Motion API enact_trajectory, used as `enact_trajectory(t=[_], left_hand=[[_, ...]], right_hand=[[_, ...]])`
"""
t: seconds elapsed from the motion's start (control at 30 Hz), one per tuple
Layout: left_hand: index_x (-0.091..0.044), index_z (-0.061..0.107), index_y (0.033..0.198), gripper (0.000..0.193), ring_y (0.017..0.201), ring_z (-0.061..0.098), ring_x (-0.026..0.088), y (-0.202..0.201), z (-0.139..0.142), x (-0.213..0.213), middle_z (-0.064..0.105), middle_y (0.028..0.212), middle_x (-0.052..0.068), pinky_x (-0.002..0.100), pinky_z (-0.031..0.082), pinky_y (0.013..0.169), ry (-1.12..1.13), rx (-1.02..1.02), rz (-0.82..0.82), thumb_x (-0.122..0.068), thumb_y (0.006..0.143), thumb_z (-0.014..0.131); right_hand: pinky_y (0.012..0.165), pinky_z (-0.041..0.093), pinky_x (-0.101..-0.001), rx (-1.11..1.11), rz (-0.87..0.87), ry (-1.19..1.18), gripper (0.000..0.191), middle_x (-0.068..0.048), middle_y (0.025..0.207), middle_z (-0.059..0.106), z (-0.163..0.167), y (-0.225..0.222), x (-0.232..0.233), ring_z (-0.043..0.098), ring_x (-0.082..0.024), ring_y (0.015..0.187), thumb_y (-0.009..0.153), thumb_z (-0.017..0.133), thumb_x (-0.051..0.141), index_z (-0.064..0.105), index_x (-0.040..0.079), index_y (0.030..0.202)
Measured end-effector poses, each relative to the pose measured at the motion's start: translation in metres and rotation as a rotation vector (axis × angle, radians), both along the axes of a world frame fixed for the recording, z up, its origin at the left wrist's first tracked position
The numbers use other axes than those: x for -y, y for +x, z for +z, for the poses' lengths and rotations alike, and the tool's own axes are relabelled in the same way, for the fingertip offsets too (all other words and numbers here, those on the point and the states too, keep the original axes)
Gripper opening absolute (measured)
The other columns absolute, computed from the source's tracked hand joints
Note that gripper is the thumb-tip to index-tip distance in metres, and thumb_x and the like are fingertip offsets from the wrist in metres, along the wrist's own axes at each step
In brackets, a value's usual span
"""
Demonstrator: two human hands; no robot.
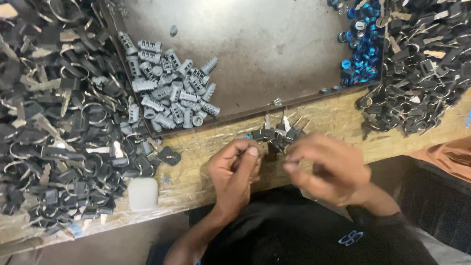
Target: The person sits at a workbench assembling keychains. They thread a split ring onto a metal key, attach a blue plastic connector cap to the key head, and place finished keychains in a pile on the bench, repeating the process with parts from trays.
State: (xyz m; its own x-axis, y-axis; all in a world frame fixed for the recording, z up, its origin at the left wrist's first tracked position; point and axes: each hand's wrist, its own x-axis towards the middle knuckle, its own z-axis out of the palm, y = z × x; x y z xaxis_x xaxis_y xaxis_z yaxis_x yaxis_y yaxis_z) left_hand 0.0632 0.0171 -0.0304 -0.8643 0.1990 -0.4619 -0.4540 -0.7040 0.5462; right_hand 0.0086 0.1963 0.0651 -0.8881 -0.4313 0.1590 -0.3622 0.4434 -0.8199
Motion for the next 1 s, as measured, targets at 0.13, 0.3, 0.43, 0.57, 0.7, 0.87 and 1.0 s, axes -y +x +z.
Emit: enact_trajectory(t=[0.13,0.3,0.43,0.57,0.7,0.87,1.0], left_hand=[[0.006,0.066,0.107,0.011,0.061,0.044,0.001,0.01,0.014,-0.013,0.061,0.083,0.0,0.02,0.032,0.052,0.126,0.049,0.033,-0.001,0.104,0.058],[0.006,0.067,0.108,0.01,0.062,0.045,0.0,0.016,0.016,-0.017,0.062,0.083,0.0,0.019,0.031,0.052,0.124,0.011,0.041,-0.001,0.106,0.059],[0.005,0.067,0.109,0.011,0.066,0.05,0.002,0.023,0.018,-0.016,0.063,0.085,0.0,0.02,0.036,0.055,0.036,0.001,0.015,-0.002,0.104,0.06],[0.006,0.067,0.11,0.012,0.064,0.049,0.001,0.026,0.019,-0.013,0.064,0.083,0.0,0.02,0.036,0.055,0.038,0.041,-0.066,-0.004,0.105,0.061],[0.006,0.068,0.108,0.013,0.061,0.051,0.002,0.025,0.02,-0.011,0.064,0.079,0.001,0.021,0.039,0.054,0.039,0.074,-0.039,-0.004,0.104,0.062],[0.005,0.068,0.107,0.012,0.064,0.056,0.004,0.024,0.019,-0.01,0.066,0.081,0.001,0.021,0.039,0.055,0.058,0.078,-0.053,-0.005,0.104,0.061],[0.006,0.069,0.109,0.013,0.066,0.055,0.003,0.027,0.014,-0.008,0.067,0.085,0.001,0.021,0.041,0.057,-0.004,0.06,-0.045,-0.003,0.103,0.063]], right_hand=[[0.067,0.059,-0.0377,-0.292,-0.149,0.071,0.016,-0.016,0.084,0.067,-0.029,0.033,0.025,0.071,-0.027,0.074,0.087,0.077,-0.006,0.064,-0.008,0.096],[0.062,0.058,-0.0406,-0.451,-0.199,0.098,0.013,-0.019,0.08,0.063,-0.044,0.047,0.028,0.069,-0.031,0.068,0.089,0.073,-0.011,0.061,-0.012,0.095],[0.057,0.059,-0.0416,-0.668,-0.215,0.08,0.011,-0.019,0.077,0.061,-0.054,0.048,0.031,0.067,-0.031,0.063,0.091,0.069,-0.01,0.059,-0.015,0.093],[0.056,0.059,-0.042,-0.752,-0.243,0.071,0.014,-0.021,0.078,0.061,-0.065,0.047,0.03,0.066,-0.03,0.063,0.095,0.067,-0.006,0.058,-0.015,0.091],[0.054,0.059,-0.0419,-0.747,-0.232,0.051,0.014,-0.019,0.076,0.06,-0.068,0.049,0.03,0.066,-0.03,0.061,0.094,0.068,-0.006,0.058,-0.015,0.09],[0.054,0.058,-0.0415,-0.732,-0.221,0.054,0.014,-0.018,0.075,0.06,-0.069,0.048,0.036,0.067,-0.029,0.062,0.094,0.067,-0.006,0.057,-0.015,0.09],[0.058,0.06,-0.0421,-0.705,-0.167,0.07,0.012,-0.019,0.077,0.062,-0.062,0.041,0.034,0.067,-0.029,0.063,0.091,0.068,-0.01,0.058,-0.015,0.093]])
